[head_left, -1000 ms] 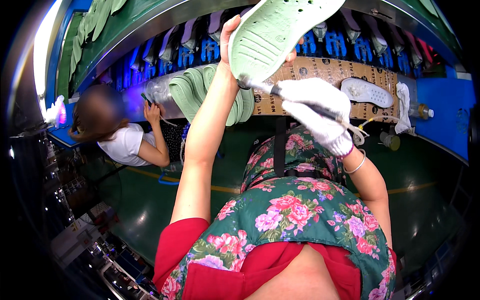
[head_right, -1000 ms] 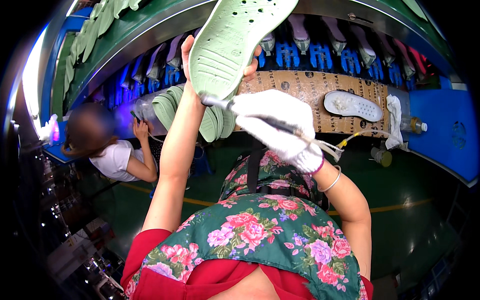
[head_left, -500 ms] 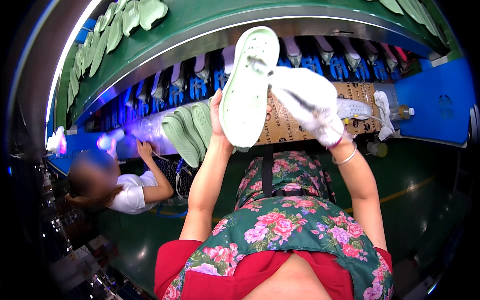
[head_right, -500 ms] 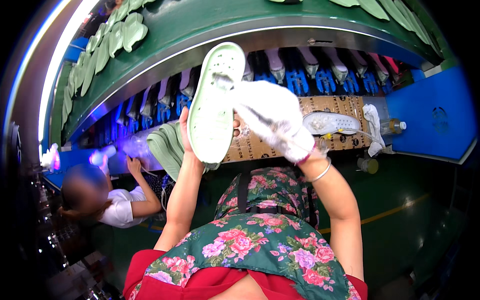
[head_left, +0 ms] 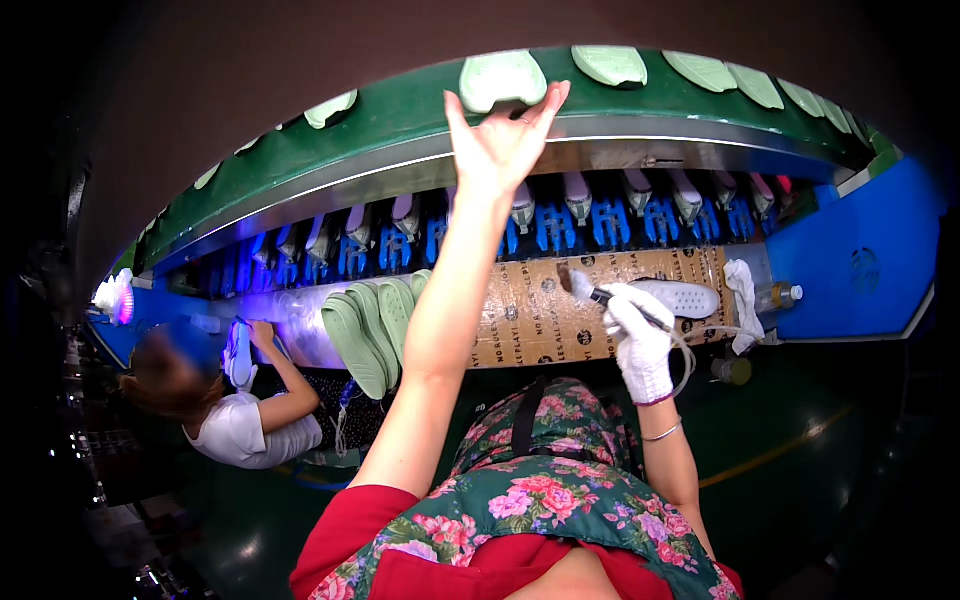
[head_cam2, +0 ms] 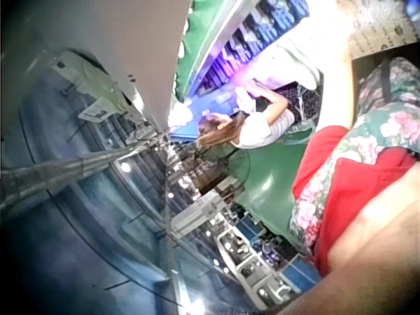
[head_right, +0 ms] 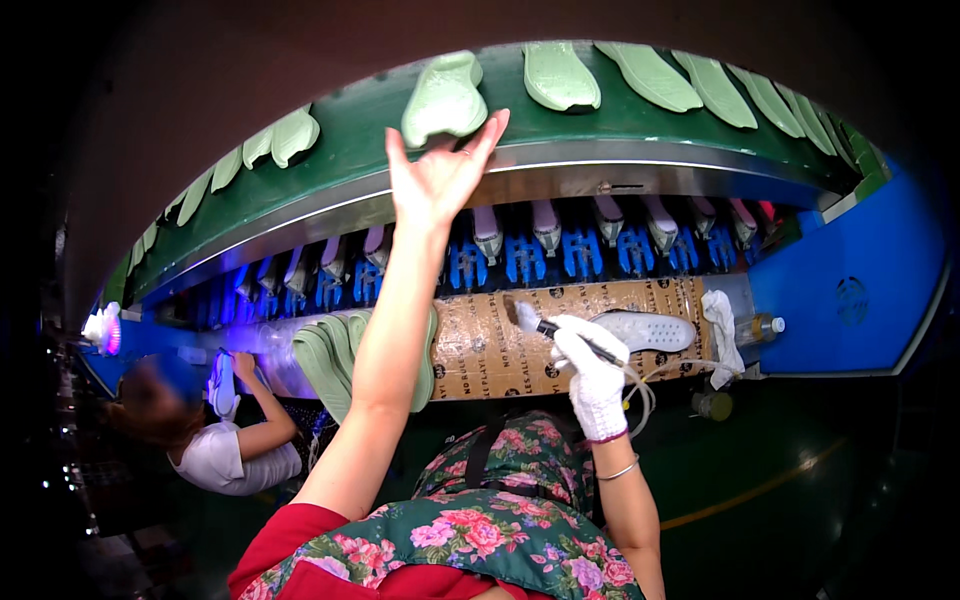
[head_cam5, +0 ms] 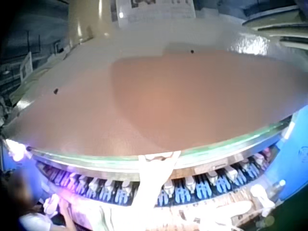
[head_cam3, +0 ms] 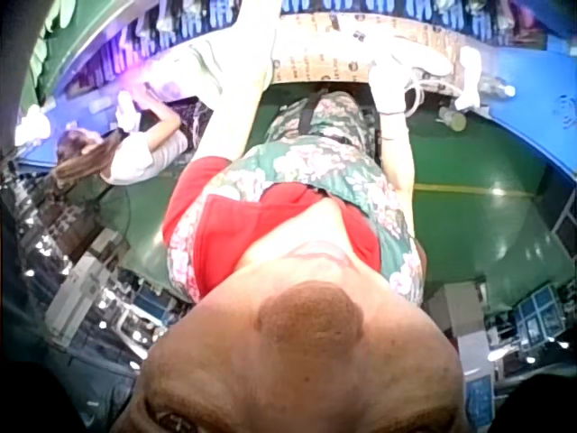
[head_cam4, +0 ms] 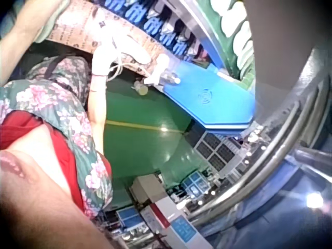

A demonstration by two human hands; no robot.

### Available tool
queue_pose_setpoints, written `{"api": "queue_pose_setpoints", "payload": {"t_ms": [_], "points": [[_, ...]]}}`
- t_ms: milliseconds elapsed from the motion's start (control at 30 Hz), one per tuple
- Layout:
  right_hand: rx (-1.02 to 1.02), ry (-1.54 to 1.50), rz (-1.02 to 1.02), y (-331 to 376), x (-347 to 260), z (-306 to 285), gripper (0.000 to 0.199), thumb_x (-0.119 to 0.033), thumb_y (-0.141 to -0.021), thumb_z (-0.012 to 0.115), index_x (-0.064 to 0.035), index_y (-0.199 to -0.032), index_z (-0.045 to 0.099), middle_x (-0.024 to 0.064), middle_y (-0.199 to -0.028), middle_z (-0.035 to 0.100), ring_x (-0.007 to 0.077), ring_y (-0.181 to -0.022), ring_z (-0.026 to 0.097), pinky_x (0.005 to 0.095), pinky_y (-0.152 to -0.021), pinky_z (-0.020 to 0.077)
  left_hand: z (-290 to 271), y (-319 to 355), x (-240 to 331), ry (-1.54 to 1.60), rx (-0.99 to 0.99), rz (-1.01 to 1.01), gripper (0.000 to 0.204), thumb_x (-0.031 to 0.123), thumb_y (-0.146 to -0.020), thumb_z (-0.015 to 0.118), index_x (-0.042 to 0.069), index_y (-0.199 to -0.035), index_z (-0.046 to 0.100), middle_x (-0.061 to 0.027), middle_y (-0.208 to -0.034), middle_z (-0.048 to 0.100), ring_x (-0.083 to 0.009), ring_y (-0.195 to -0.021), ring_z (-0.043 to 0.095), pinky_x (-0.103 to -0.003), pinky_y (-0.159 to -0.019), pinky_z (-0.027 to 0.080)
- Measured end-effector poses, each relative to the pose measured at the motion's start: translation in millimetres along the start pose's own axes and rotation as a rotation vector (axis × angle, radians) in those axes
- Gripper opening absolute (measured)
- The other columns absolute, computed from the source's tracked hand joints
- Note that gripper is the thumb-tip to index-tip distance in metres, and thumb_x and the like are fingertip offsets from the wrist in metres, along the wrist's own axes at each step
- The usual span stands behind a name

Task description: The person applies adhesive to shoe insoles using a brush, moving them onto a conveyor track after each application.

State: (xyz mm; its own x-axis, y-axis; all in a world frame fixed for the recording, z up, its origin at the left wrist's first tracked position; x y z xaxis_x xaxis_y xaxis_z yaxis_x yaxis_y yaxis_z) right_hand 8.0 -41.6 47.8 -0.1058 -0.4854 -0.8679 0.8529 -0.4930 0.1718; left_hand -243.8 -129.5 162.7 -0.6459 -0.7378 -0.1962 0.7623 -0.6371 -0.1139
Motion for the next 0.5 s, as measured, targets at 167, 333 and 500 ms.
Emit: {"api": "queue_pose_setpoints", "payload": {"t_ms": [167, 333, 500], "points": [[0.075, 0.015, 0.111, 1, 39, -24, 0.023, 0.000, -0.081, 0.070, 0.0036, -0.104, 0.069, 0.0092, -0.082, 0.070, 0.0134, -0.064, 0.065, 0.0228, -0.055, 0.0495, -14, 31, -35, -0.692, 0.161, -0.008, 0.085, 0.040, -0.091, 0.060, 0.003, -0.151, 0.012, -0.0295, -0.150, 0.021, -0.0446, -0.131, 0.040, -0.047, -0.106, 0.041], [0.143, 0.005, 0.124, 1, 46, -30, 0.021, -0.001, -0.083, 0.068, 0.0052, -0.104, 0.067, 0.0092, -0.075, 0.066, 0.0138, -0.058, 0.060, 0.0227, -0.051, 0.0450, 43, 54, 114, -1.854, 0.426, 0.383, 0.056, 0.016, -0.078, 0.072, -0.002, -0.127, 0.051, -0.0171, -0.118, 0.055, -0.0231, -0.102, 0.061, -0.035, -0.078, 0.052], [0.101, -0.019, 0.237, 0, 77, -8, 0.022, 0.000, -0.083, 0.068, 0.0059, -0.104, 0.067, 0.0095, -0.074, 0.066, 0.0149, -0.059, 0.059, 0.0250, -0.051, 0.0463, 112, 81, 262, -2.609, 0.607, 0.965, 0.037, 0.014, -0.078, 0.073, 0.001, -0.110, 0.061, -0.0193, -0.097, 0.067, -0.0254, -0.089, 0.065, -0.035, -0.078, 0.052]]}}
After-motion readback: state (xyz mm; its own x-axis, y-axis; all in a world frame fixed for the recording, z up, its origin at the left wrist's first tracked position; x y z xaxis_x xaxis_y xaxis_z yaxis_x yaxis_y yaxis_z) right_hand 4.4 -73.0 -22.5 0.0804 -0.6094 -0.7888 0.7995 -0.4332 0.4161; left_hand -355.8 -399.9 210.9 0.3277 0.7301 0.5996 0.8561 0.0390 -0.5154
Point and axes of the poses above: each hand's wrist, its own y-axis away from the middle knuckle, its own z-axis out of the palm, x = y × z, the point moved 10 cm from there along -y, towards the middle knuckle
